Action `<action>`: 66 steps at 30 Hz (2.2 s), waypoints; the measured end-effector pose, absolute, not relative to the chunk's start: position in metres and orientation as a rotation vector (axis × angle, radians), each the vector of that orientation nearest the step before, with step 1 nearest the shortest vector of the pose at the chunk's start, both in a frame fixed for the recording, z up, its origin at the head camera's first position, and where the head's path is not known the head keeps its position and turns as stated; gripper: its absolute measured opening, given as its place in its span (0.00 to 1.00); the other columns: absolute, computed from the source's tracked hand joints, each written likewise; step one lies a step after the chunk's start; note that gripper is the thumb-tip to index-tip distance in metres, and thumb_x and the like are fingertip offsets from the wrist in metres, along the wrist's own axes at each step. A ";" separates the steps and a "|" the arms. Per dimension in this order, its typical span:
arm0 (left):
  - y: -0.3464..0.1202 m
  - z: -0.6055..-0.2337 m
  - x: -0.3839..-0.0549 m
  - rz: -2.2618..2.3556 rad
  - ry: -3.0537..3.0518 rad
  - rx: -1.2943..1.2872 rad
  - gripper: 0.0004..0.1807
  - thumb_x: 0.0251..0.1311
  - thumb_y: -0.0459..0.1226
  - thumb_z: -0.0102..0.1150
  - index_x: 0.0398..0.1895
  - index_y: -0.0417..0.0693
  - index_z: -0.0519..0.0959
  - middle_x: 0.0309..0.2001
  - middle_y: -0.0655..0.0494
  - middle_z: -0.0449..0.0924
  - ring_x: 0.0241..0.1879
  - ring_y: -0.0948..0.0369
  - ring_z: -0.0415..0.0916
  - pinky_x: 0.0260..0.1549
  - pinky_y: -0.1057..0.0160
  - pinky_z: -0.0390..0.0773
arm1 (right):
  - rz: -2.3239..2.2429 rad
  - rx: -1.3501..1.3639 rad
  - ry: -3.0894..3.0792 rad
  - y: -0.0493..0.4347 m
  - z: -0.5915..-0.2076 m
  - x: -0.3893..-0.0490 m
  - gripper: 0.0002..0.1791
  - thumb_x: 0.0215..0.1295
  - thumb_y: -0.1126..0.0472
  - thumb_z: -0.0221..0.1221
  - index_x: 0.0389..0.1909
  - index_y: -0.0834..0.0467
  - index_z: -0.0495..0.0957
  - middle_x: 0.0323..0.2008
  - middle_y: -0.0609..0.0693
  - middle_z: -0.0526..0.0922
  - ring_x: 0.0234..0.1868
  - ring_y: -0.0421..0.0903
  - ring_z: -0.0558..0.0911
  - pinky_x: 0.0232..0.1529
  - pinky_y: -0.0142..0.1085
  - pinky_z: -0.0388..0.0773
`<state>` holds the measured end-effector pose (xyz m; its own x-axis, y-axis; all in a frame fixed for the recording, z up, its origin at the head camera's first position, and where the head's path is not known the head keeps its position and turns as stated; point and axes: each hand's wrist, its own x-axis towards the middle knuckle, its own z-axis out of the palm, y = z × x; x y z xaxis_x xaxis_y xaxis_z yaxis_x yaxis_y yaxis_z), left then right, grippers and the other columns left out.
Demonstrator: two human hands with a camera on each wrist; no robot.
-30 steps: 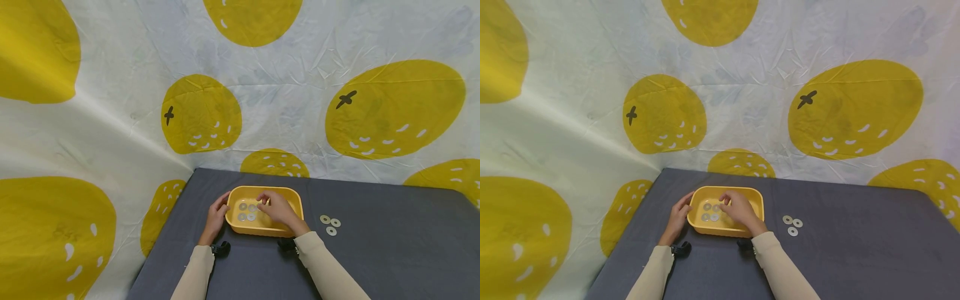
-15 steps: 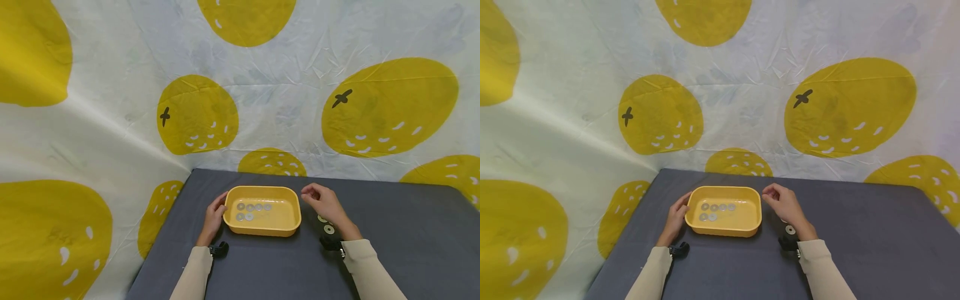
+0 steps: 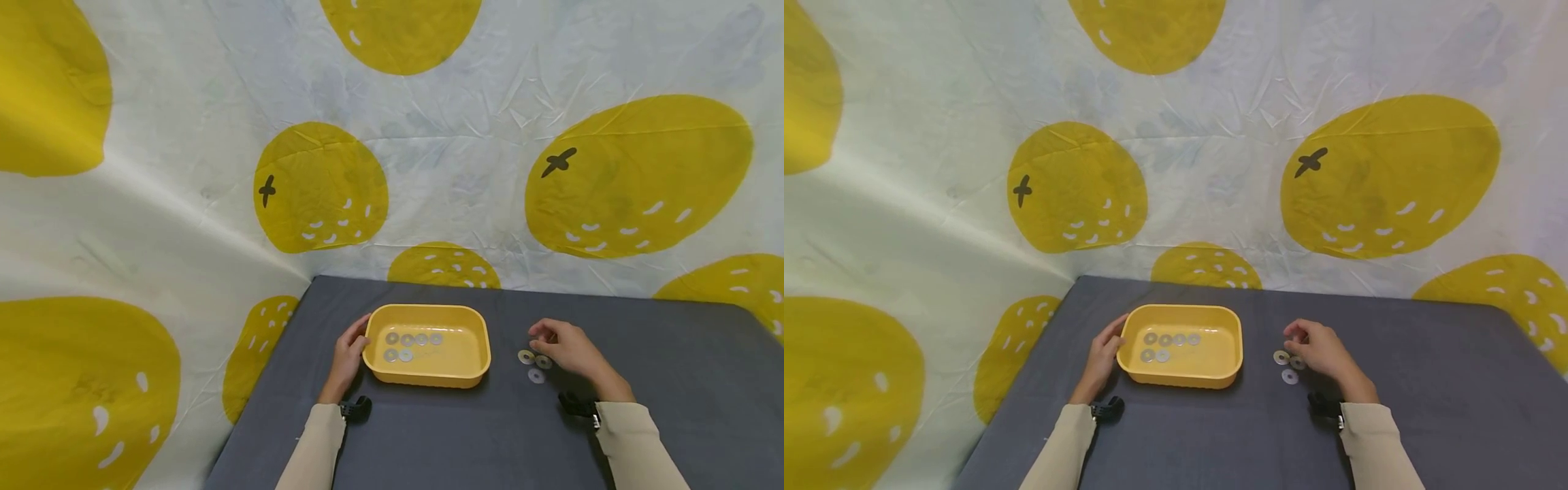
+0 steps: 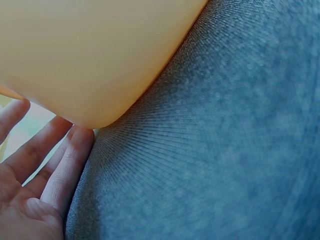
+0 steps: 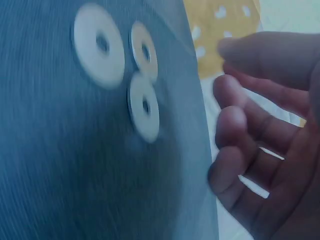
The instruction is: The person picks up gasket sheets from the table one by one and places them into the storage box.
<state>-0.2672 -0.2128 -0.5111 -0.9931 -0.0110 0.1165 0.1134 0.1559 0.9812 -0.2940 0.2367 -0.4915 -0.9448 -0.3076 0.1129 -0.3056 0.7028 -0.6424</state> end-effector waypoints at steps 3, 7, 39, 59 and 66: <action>-0.213 -0.512 -0.267 -1.982 -2.300 -0.103 0.29 0.71 0.28 0.48 0.75 0.42 0.68 0.63 0.37 0.78 0.59 0.41 0.78 0.47 0.66 0.80 | -1.018 -0.545 2.882 0.247 -0.495 -0.295 0.09 0.66 0.62 0.65 0.42 0.63 0.83 0.27 0.47 0.78 0.25 0.36 0.72 0.27 0.33 0.69; -0.214 -0.513 -0.267 -1.983 -2.299 -0.099 0.29 0.71 0.29 0.48 0.75 0.42 0.68 0.64 0.38 0.78 0.60 0.42 0.78 0.48 0.66 0.80 | -0.946 -0.582 2.820 0.260 -0.502 -0.296 0.09 0.61 0.62 0.69 0.40 0.61 0.83 0.26 0.45 0.77 0.25 0.34 0.70 0.29 0.32 0.68; -0.211 -0.512 -0.267 -1.979 -2.291 -0.083 0.29 0.71 0.28 0.48 0.75 0.42 0.68 0.62 0.36 0.78 0.58 0.41 0.78 0.45 0.68 0.79 | -1.005 -0.627 2.758 0.262 -0.511 -0.295 0.16 0.53 0.68 0.72 0.36 0.61 0.74 0.29 0.49 0.73 0.30 0.36 0.69 0.33 0.32 0.65; -0.211 -0.512 -0.269 -1.974 -2.302 -0.067 0.29 0.70 0.29 0.49 0.74 0.46 0.70 0.62 0.37 0.79 0.58 0.43 0.79 0.46 0.68 0.79 | -1.059 -0.767 2.693 0.268 -0.510 -0.295 0.12 0.61 0.70 0.65 0.45 0.64 0.80 0.25 0.44 0.72 0.25 0.32 0.67 0.28 0.31 0.65; -0.212 -0.512 -0.269 -1.980 -2.307 -0.070 0.29 0.70 0.29 0.49 0.75 0.43 0.69 0.62 0.37 0.79 0.59 0.42 0.78 0.46 0.68 0.79 | -1.186 -0.720 2.646 0.271 -0.507 -0.296 0.14 0.60 0.70 0.67 0.45 0.66 0.78 0.22 0.44 0.73 0.21 0.33 0.69 0.25 0.31 0.68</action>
